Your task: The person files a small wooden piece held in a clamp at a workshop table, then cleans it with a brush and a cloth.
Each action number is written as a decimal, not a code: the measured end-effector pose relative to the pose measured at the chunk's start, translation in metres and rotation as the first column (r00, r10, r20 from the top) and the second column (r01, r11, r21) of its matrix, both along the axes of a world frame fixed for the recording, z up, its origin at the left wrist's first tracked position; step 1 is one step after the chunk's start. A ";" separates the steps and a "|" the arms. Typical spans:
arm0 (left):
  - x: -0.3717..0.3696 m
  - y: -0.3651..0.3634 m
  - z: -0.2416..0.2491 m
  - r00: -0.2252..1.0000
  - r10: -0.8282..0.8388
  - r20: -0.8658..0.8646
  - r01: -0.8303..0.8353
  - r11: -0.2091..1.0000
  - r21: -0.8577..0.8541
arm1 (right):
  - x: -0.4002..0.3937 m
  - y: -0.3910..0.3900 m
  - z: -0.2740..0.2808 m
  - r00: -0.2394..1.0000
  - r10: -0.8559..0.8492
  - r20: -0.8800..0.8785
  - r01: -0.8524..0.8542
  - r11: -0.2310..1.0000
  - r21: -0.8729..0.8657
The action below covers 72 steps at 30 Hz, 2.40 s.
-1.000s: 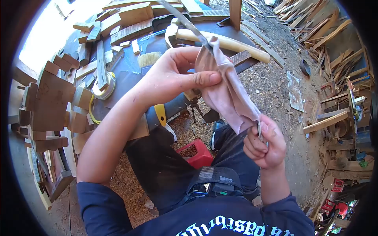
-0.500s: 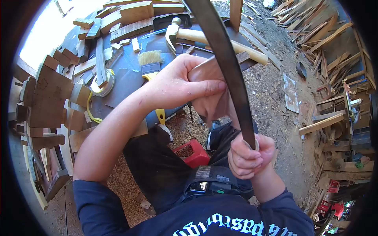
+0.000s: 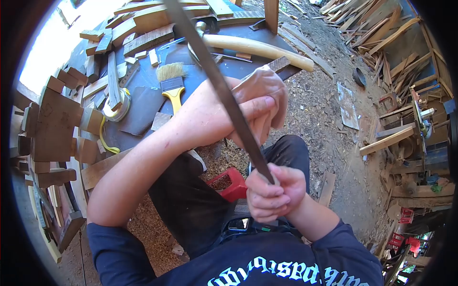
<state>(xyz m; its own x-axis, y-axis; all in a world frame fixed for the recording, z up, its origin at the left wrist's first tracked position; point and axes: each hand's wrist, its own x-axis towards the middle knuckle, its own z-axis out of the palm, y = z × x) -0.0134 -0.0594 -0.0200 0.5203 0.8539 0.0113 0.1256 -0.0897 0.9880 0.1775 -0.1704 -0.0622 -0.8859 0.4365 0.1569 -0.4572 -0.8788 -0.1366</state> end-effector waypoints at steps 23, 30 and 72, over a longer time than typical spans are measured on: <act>0.001 -0.007 0.000 0.867 -0.157 0.472 0.277 0.941 -0.195 | 0.060 0.011 0.000 0.549 -0.609 0.572 0.234 0.769 0.595; 0.006 -0.011 -0.003 0.907 -0.182 0.379 0.252 0.957 -0.144 | 0.036 0.016 0.038 -0.015 -0.992 0.127 0.092 0.125 0.988; 0.009 -0.013 -0.005 0.937 -0.210 0.281 0.269 0.944 -0.191 | 0.041 0.023 0.050 -0.136 -0.961 -0.239 -0.443 -0.156 0.883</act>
